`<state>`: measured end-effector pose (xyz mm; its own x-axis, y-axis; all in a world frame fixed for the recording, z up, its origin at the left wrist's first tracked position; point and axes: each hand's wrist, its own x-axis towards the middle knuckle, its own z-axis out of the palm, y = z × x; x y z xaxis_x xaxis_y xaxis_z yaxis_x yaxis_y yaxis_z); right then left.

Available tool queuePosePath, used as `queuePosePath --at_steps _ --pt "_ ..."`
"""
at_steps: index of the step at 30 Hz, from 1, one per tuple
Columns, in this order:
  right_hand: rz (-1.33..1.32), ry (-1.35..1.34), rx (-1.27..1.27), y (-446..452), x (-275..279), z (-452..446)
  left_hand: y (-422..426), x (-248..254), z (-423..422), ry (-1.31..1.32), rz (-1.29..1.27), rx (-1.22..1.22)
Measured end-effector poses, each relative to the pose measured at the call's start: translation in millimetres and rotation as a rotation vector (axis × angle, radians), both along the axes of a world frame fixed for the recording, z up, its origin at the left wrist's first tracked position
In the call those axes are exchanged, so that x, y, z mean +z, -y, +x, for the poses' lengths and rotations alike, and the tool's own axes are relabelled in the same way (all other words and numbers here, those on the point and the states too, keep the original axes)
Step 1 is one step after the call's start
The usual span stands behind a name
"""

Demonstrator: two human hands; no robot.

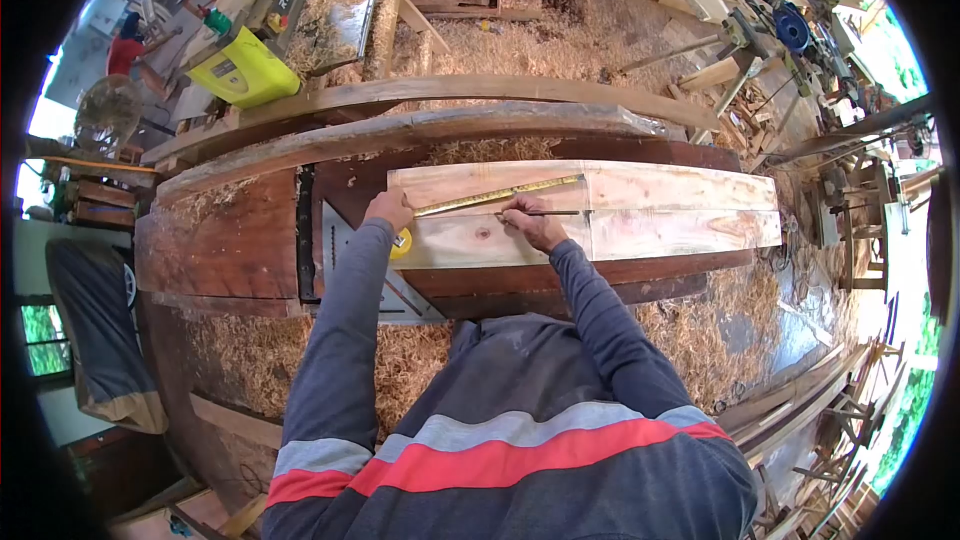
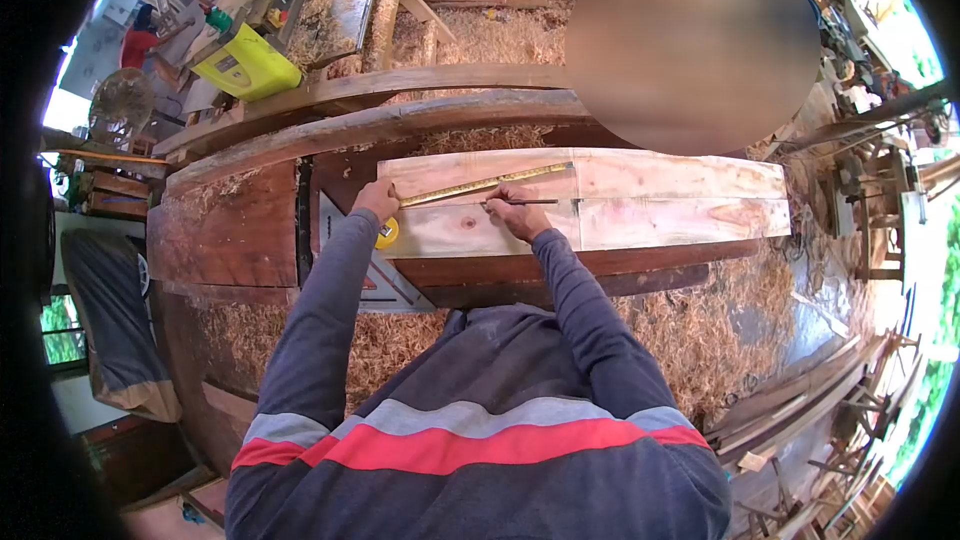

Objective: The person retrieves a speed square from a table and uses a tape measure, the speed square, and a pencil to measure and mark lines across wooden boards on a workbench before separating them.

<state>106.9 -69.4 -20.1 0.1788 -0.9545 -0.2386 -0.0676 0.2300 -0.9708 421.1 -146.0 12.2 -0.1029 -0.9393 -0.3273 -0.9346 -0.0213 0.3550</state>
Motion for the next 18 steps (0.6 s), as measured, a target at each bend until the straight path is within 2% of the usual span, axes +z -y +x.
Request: queuePosePath --at_steps 8,11,14,17,18 --pt "0.012 0.019 -0.033 -4 15 4 0 -2 0 0.007 -0.004 -0.013" --pt "0.026 0.033 -0.044 -4 5 4 0 -1 -2 -0.014 0.019 0.027" --pt "0.050 -0.009 -0.025 -7 22 5 1 -6 1 -0.015 0.003 -0.002" --pt "0.058 0.016 -0.038 -10 10 7 1 -2 -1 -0.004 0.008 -0.013" --pt "-0.106 -0.139 -0.107 -15 11 9 2 -2 -2 0.005 0.040 -0.053"
